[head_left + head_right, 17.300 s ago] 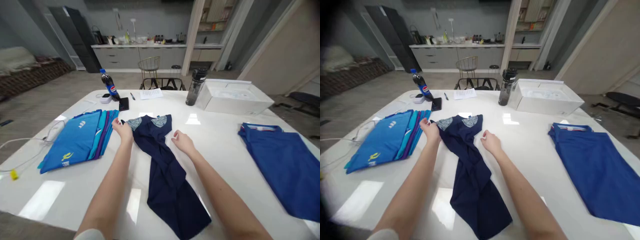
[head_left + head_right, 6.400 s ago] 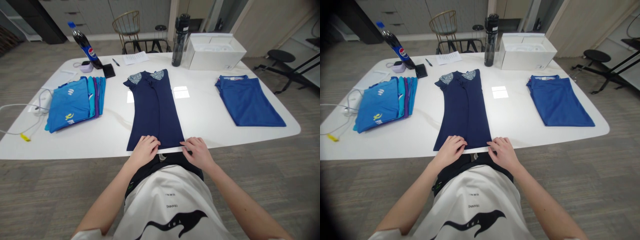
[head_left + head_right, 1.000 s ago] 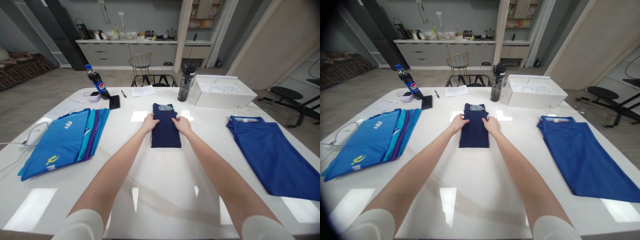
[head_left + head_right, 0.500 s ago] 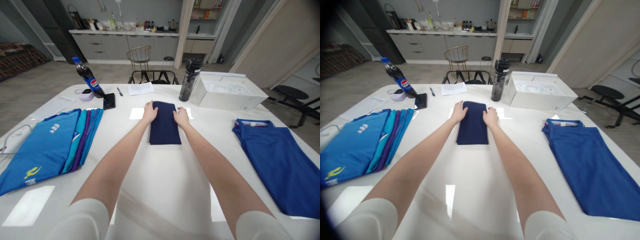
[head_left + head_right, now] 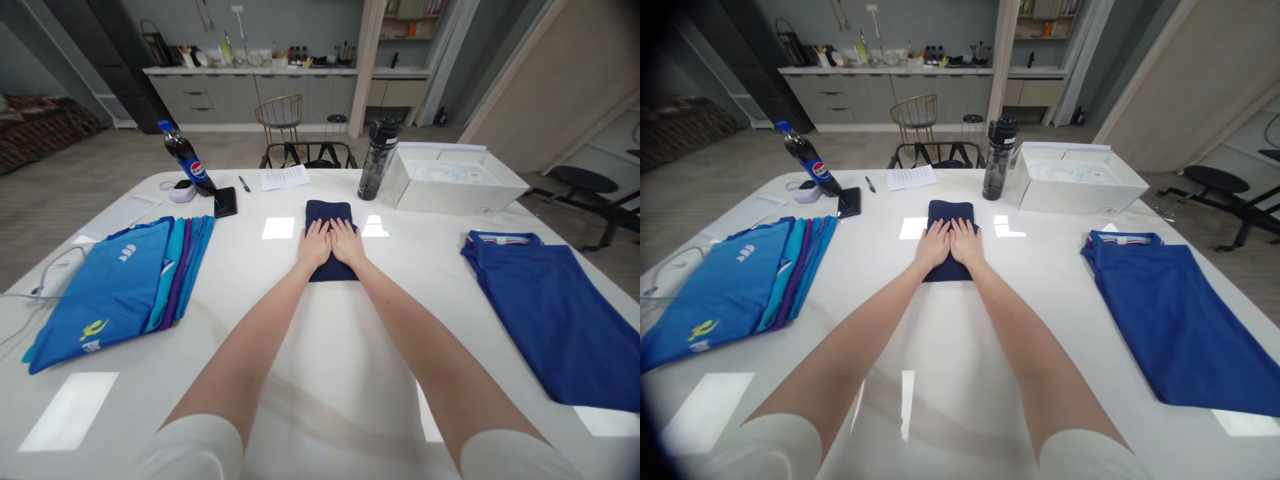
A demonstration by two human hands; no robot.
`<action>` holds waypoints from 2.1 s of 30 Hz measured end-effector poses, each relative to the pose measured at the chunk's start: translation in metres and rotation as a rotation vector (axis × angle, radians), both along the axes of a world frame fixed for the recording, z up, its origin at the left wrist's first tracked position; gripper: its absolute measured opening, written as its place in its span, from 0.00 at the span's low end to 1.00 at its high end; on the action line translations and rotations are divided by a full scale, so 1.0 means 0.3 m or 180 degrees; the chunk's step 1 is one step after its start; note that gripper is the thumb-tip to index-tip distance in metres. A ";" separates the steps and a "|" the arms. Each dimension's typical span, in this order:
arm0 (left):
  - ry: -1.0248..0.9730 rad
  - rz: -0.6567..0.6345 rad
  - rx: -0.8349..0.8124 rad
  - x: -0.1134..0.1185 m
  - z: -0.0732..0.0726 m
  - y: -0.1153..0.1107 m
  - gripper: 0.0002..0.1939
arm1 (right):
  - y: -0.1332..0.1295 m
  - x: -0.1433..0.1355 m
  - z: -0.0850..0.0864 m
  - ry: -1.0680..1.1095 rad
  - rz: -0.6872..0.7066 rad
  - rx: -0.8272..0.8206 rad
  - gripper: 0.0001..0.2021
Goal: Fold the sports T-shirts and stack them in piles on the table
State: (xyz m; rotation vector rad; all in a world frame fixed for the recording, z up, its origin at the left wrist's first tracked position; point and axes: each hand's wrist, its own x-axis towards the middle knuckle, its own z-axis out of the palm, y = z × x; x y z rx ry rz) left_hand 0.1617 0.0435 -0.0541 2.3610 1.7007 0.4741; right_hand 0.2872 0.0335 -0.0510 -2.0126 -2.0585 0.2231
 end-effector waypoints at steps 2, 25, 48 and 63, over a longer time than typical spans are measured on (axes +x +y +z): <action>0.0085 0.0022 0.0070 0.000 0.008 -0.008 0.28 | -0.020 0.004 0.004 -0.0023 0.0001 -0.0024 0.29; -0.1628 0.0315 -0.0461 -0.331 -0.002 -0.420 0.33 | -0.457 0.157 0.008 0.1104 -0.0539 0.0719 0.22; -0.1364 -0.0958 -0.2186 -0.416 0.262 -0.588 0.19 | -0.605 0.189 0.269 0.1128 0.0653 -0.2561 0.25; -0.0134 -0.0666 0.0044 -0.190 0.028 -0.570 0.27 | -0.522 0.020 0.000 0.0515 0.0352 0.0017 0.27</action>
